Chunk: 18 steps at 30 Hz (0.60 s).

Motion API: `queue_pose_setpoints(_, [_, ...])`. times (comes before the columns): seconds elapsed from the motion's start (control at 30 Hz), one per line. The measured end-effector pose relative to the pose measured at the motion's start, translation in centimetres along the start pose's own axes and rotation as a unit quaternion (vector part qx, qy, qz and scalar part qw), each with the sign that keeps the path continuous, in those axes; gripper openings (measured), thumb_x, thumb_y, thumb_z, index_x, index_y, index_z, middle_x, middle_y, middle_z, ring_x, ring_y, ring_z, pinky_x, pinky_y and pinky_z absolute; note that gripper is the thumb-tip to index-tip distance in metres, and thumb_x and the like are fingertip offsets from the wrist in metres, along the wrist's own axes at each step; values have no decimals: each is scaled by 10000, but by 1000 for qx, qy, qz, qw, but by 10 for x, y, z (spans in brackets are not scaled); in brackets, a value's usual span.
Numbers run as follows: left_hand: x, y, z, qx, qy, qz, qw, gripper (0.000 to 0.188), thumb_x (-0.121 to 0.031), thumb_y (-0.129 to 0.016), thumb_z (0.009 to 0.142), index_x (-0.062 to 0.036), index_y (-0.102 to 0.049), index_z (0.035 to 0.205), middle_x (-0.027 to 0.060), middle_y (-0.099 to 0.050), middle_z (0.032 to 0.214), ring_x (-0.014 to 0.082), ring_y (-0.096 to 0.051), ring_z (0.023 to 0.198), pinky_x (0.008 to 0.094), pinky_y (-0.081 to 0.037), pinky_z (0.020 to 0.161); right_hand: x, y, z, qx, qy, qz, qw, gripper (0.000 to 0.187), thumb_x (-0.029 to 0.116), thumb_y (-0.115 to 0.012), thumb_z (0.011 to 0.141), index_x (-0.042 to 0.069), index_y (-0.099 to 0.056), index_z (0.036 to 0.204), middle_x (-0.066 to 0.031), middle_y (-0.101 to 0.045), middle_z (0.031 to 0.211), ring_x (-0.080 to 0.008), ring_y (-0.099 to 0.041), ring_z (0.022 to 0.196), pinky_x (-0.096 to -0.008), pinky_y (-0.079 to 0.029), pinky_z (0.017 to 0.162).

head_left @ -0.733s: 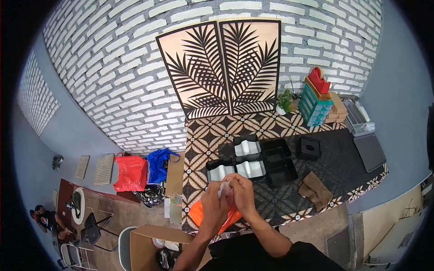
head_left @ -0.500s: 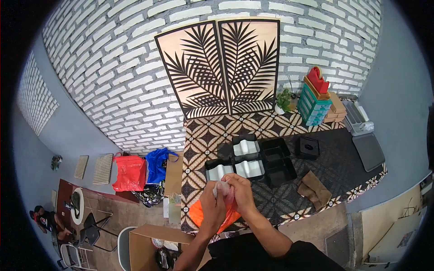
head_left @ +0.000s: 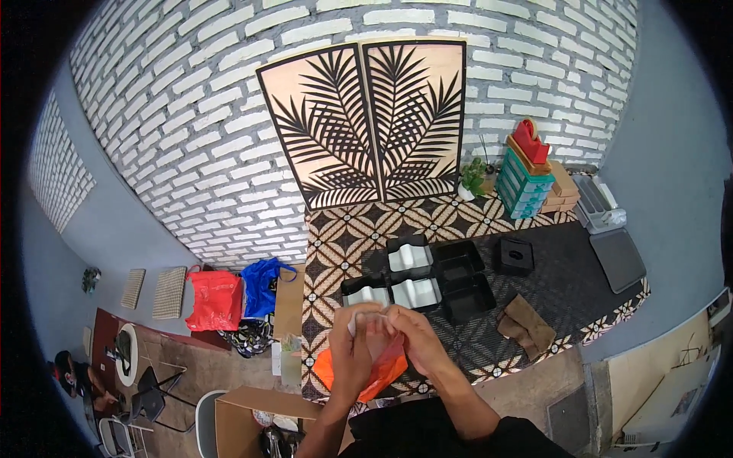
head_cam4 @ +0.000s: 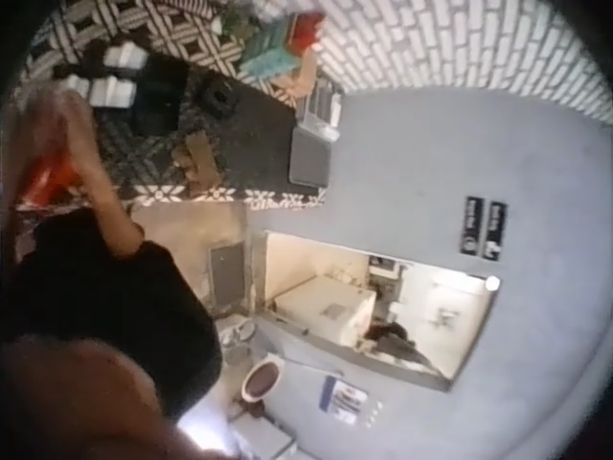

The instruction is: The recorder is unpacking and organizing black takeout containers and white foam inserts on a table.

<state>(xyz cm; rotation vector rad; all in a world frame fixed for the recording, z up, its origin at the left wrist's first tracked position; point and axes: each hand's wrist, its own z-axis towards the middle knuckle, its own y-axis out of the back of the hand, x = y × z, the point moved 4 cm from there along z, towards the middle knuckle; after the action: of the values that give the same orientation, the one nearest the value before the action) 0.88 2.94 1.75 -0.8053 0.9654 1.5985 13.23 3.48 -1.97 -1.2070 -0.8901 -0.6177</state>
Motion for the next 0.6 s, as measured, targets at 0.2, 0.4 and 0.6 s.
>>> queue_pose_setpoints(0.2, [0, -6, 0, 90, 71, 133, 985, 265, -193, -453, 1026, 11, -531, 875, 135, -516, 724, 257, -495, 675, 371, -410, 615, -9, -11, -4, -84, -32, -55, 994, 322, 278, -476, 1018, 26, -577, 845, 49, -522, 772, -33, -435, 704, -226, -380, 605])
queue_pose_setpoints(0.4, [8, -18, 1, 93, 159, 34, 982, 360, -207, -430, 1035, 13, -511, 762, 45, -471, 593, 133, -455, 555, 343, -370, 513, -20, -4, -7, -154, 34, -48, 986, 320, 186, -506, 991, 47, -603, 719, 80, -504, 665, -6, -409, 598, -204, -332, 525])
queue_pose_setpoints(0.6, [37, -15, -3, 83, 277, -83, 954, 424, -250, -413, 1048, -49, -518, 689, -33, -435, 599, 55, -397, 592, 272, -331, 512, -35, 6, -5, -153, -14, 22, 988, 302, 147, -512, 968, 80, -572, 680, 81, -462, 641, -7, -368, 587, -217, -304, 523])
